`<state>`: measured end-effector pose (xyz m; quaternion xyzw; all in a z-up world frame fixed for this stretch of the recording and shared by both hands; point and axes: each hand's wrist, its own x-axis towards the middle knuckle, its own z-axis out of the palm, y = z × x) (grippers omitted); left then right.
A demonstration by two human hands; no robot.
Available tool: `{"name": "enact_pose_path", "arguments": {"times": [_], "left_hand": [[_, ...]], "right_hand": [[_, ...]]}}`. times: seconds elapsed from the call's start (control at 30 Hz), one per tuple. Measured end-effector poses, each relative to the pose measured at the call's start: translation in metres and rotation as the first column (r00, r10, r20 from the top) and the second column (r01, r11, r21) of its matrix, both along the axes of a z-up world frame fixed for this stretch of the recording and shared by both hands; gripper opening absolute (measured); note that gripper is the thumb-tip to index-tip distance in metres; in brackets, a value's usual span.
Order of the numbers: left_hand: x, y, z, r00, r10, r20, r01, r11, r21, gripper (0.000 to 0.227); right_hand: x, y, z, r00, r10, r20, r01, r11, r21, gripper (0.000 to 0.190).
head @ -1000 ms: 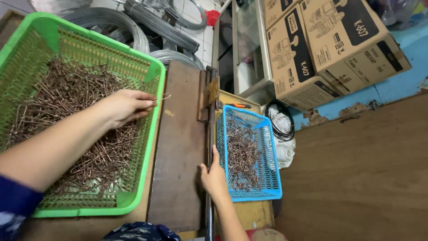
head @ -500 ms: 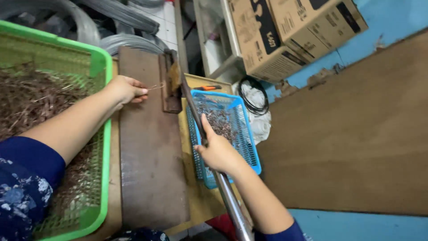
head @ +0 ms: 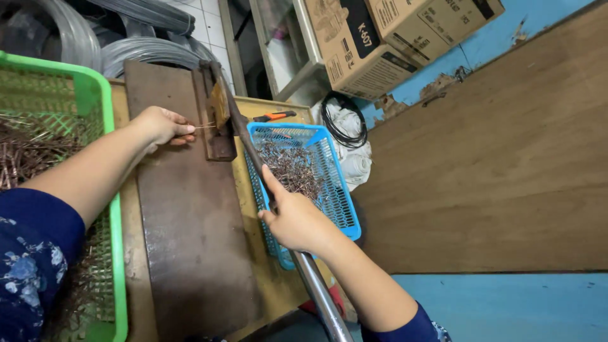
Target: Sorting and processing small metal pins from a large green basket into a smaller blue basket using a manual jig.
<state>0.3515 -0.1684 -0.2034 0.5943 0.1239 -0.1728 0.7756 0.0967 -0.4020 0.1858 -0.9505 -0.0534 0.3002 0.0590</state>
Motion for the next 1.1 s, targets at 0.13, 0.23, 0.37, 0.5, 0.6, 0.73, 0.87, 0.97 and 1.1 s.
{"name": "enact_pose_path", "arguments": {"times": [0.13, 0.23, 0.37, 0.5, 0.6, 0.73, 0.87, 0.97, 1.1], "left_hand": [[0.009, -0.006, 0.002, 0.998, -0.049, 0.033, 0.049, 0.999, 0.009, 0.058], [0.017, -0.01, 0.002, 0.998, -0.051, 0.047, 0.049, 0.998, 0.035, 0.05], [0.018, -0.017, 0.012, 0.995, -0.037, 0.089, 0.029, 0.996, 0.083, 0.042], [0.018, -0.021, 0.021, 0.993, -0.046, 0.108, 0.036, 0.995, 0.092, 0.039], [0.019, -0.022, 0.015, 0.991, -0.047, 0.125, 0.035, 0.995, 0.092, 0.038], [0.014, -0.021, 0.023, 0.991, -0.03, 0.134, 0.016, 0.994, 0.107, 0.036], [0.012, -0.02, 0.024, 0.99, -0.024, 0.138, 0.012, 0.996, 0.089, 0.032], [0.017, -0.023, 0.015, 0.989, -0.025, 0.143, 0.013, 0.997, 0.08, 0.031], [-0.009, -0.019, 0.052, 0.988, -0.037, 0.149, 0.019, 0.993, 0.117, 0.039]], "right_hand": [[-0.001, 0.001, -0.002, 1.0, -0.019, -0.007, 0.019, 1.0, 0.002, 0.089], [-0.004, -0.004, -0.012, 1.0, -0.004, -0.004, 0.004, 1.0, 0.027, 0.09], [-0.013, -0.007, -0.031, 0.998, -0.056, -0.005, 0.056, 0.992, 0.117, 0.089], [-0.019, -0.015, -0.063, 0.995, -0.101, -0.005, 0.1, 0.976, 0.192, 0.089], [-0.023, -0.023, -0.087, 0.991, -0.134, 0.005, 0.129, 0.965, 0.229, 0.089], [-0.023, -0.024, -0.105, 0.991, -0.136, 0.004, 0.132, 0.965, 0.228, 0.089], [-0.024, -0.017, -0.098, 0.986, -0.163, -0.03, 0.166, 0.961, 0.219, 0.089], [-0.026, -0.016, -0.106, 0.982, -0.185, -0.024, 0.186, 0.958, 0.219, 0.088], [-0.028, -0.017, -0.117, 0.982, -0.189, 0.011, 0.181, 0.956, 0.232, 0.087]]}}
